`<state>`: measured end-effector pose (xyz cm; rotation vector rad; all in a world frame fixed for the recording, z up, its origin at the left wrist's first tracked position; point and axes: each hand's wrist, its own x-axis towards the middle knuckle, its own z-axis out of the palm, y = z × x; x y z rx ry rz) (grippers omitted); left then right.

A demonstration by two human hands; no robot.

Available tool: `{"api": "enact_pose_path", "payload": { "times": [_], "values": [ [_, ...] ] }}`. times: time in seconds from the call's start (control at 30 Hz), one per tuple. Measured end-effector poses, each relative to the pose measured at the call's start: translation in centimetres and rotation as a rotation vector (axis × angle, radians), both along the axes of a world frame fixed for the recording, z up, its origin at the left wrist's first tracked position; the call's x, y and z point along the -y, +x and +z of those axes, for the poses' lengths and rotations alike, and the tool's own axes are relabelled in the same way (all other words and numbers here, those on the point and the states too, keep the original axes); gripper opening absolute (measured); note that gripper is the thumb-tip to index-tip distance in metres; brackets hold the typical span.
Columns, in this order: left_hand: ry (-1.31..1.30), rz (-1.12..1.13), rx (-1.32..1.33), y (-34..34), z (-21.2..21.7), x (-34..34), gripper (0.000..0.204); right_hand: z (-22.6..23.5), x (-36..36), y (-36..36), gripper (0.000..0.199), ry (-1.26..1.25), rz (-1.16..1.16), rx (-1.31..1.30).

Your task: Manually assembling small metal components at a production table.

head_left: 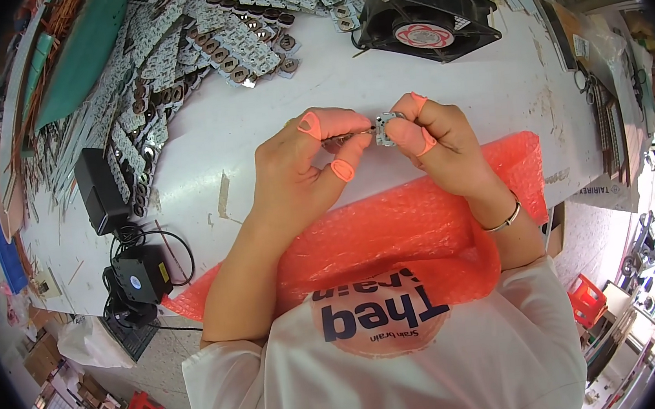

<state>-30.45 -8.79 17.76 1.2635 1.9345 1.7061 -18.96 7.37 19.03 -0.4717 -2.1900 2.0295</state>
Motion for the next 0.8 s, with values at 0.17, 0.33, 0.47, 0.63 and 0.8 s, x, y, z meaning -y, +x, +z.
{"api": "enact_pose_path", "payload": {
  "times": [0.17,0.33,0.47,0.63,0.8],
  "values": [
    [-0.013,0.081,0.032,0.4,-0.2,-0.4,0.019,-0.5,0.1,-0.4,0.025,-0.019,-0.031,-0.028],
    [0.053,0.073,0.055,0.1,-0.6,-0.4,0.02,0.0,0.5,-0.4,0.024,-0.185,-0.049,0.031],
    [0.029,0.03,-0.146,0.2,-0.7,-0.5,0.022,0.1,0.6,-0.4,0.022,-0.283,-0.115,0.032],
    [-0.054,0.002,-0.173,0.1,-0.8,-0.5,0.023,-0.1,-0.2,-0.6,0.025,-0.074,-0.09,0.109],
    [0.028,0.048,0.094,-0.4,-0.5,-0.5,0.019,-0.7,-0.8,-0.6,0.024,0.182,-0.032,0.109]
  ]
}}
